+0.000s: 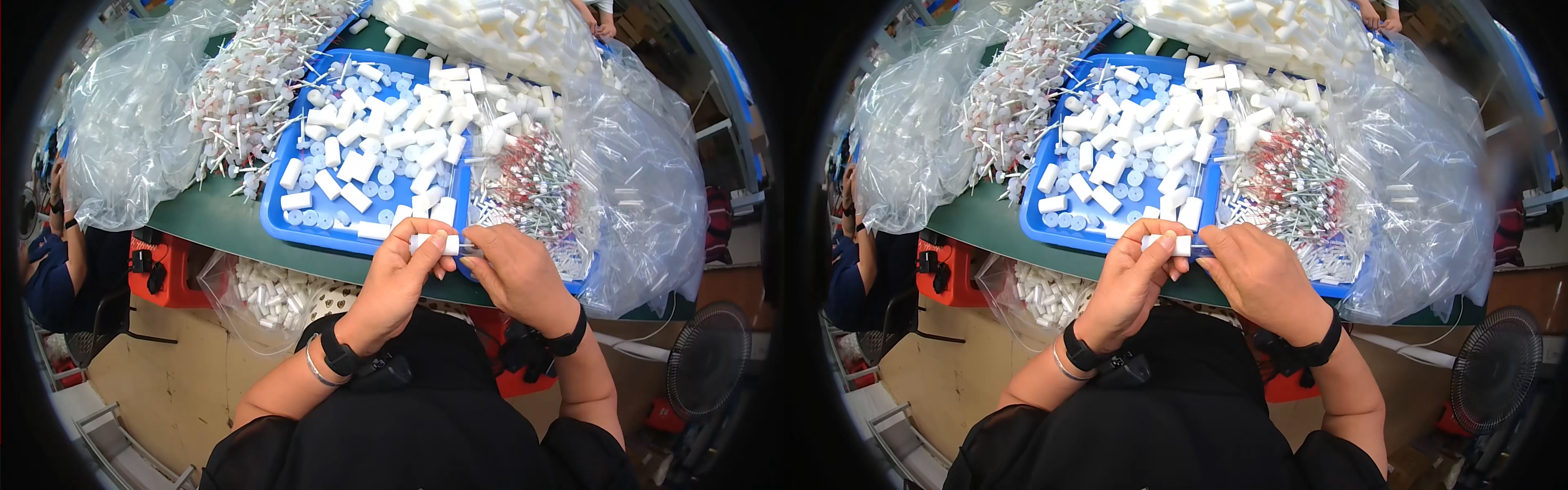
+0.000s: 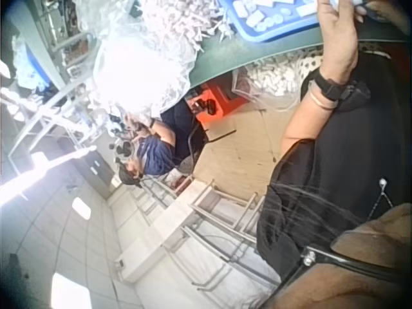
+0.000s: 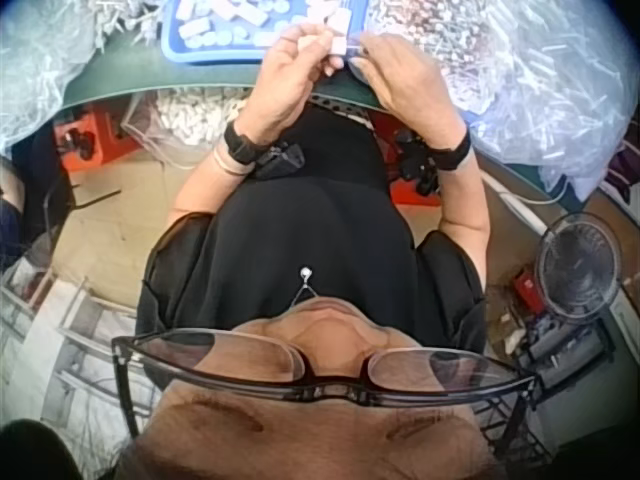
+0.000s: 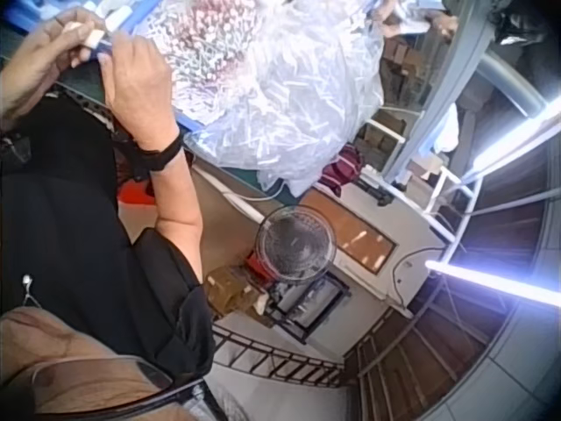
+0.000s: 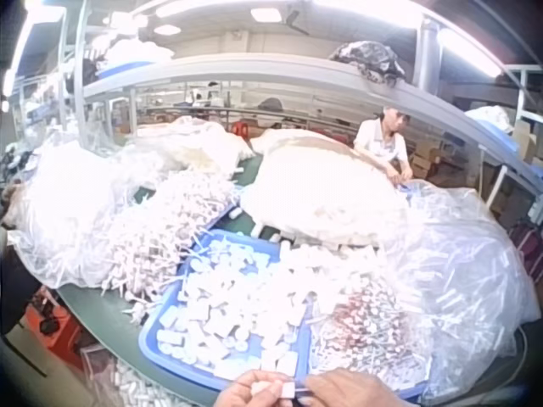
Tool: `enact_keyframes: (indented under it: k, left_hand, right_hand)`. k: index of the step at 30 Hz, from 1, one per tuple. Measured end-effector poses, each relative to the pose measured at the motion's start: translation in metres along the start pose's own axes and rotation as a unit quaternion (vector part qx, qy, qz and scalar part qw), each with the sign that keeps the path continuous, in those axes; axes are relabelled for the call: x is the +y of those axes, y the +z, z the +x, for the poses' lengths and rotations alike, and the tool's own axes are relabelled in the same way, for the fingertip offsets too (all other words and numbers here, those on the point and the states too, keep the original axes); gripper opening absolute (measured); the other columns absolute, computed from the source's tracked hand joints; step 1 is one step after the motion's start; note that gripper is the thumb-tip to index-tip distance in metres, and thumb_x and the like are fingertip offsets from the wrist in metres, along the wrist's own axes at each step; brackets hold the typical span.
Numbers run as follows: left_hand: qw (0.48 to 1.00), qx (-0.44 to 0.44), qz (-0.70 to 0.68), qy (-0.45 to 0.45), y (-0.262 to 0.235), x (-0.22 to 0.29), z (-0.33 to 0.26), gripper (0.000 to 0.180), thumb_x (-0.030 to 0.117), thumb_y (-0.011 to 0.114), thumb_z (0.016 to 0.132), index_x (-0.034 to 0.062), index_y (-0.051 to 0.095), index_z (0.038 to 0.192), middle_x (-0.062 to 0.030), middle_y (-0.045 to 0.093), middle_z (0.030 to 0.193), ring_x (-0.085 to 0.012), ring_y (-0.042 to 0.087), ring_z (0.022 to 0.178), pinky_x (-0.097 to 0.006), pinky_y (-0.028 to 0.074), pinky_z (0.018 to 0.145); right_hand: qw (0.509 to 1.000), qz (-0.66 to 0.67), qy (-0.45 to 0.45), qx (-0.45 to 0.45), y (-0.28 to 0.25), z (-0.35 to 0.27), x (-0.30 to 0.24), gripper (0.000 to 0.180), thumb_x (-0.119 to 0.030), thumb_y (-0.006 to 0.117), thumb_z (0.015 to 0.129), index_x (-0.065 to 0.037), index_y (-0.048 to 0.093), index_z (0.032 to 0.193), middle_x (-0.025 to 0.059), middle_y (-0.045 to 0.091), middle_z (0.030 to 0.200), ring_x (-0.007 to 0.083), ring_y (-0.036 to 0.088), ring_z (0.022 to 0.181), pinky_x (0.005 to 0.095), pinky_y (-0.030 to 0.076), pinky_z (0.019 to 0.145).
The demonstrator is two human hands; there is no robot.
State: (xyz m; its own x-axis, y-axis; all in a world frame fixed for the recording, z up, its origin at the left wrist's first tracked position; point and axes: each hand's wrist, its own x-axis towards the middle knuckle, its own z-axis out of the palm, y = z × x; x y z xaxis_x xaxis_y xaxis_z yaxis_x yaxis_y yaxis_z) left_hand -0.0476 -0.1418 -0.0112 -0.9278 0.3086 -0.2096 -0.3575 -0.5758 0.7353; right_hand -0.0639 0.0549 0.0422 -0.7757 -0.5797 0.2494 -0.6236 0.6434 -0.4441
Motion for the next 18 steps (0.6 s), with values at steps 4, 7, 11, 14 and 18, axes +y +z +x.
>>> enact_keyframes:
  k: [4,7,11,14,18]
  left_hand:
    - [0.998,0.027,0.034,0.042,0.006,-0.003,-0.002,0.021,0.017,0.056,0.106,0.0012,0.056,0.120,-0.0054,0.062,0.107,-0.0073,0.059,0.087,-0.023,0.049,0.078]
    - [0.991,0.044,0.084,0.098,0.011,-0.007,-0.006,0.021,0.017,0.056,0.107,0.0015,0.055,0.121,-0.0049,0.061,0.108,-0.0068,0.058,0.088,-0.022,0.049,0.079]
    - [0.987,0.034,0.111,0.111,0.010,-0.009,-0.008,0.021,0.017,0.055,0.107,0.0021,0.053,0.122,-0.0034,0.060,0.108,-0.0067,0.058,0.089,-0.022,0.050,0.080]
    - [0.991,0.030,0.106,0.079,0.006,-0.011,-0.008,0.022,0.015,0.055,0.107,0.0009,0.053,0.123,-0.0082,0.062,0.122,-0.0082,0.058,0.090,-0.025,0.049,0.082]
    - [0.971,0.008,0.176,0.160,0.004,-0.020,-0.009,0.019,0.010,0.055,0.106,0.0016,0.053,0.123,-0.0083,0.056,0.127,-0.0097,0.056,0.098,-0.025,0.048,0.087]
  right_hand:
    - [0.997,0.045,0.059,-0.011,0.004,-0.006,-0.005,0.030,-0.009,0.071,0.090,-0.001,0.059,0.117,0.0145,0.062,0.092,0.0326,0.065,0.080,0.0414,0.053,0.068]
    - [0.989,0.126,0.082,0.012,0.016,-0.010,-0.005,0.029,-0.007,0.070,0.092,-0.001,0.059,0.119,0.0148,0.062,0.092,0.0308,0.065,0.077,0.0398,0.052,0.068]
    - [0.979,0.177,0.105,0.004,0.018,-0.014,-0.003,0.031,-0.005,0.069,0.093,-0.001,0.058,0.121,0.0133,0.061,0.092,0.0266,0.064,0.074,0.0362,0.052,0.067]
    - [0.972,0.201,0.121,-0.005,0.016,-0.015,-0.004,0.031,-0.005,0.069,0.093,-0.001,0.058,0.122,0.0122,0.061,0.092,0.0242,0.064,0.072,0.0343,0.051,0.066]
    - [0.970,0.204,0.128,0.023,0.022,-0.016,-0.005,0.030,-0.005,0.070,0.093,-0.001,0.059,0.120,0.0123,0.062,0.092,0.0255,0.064,0.072,0.0351,0.052,0.065]
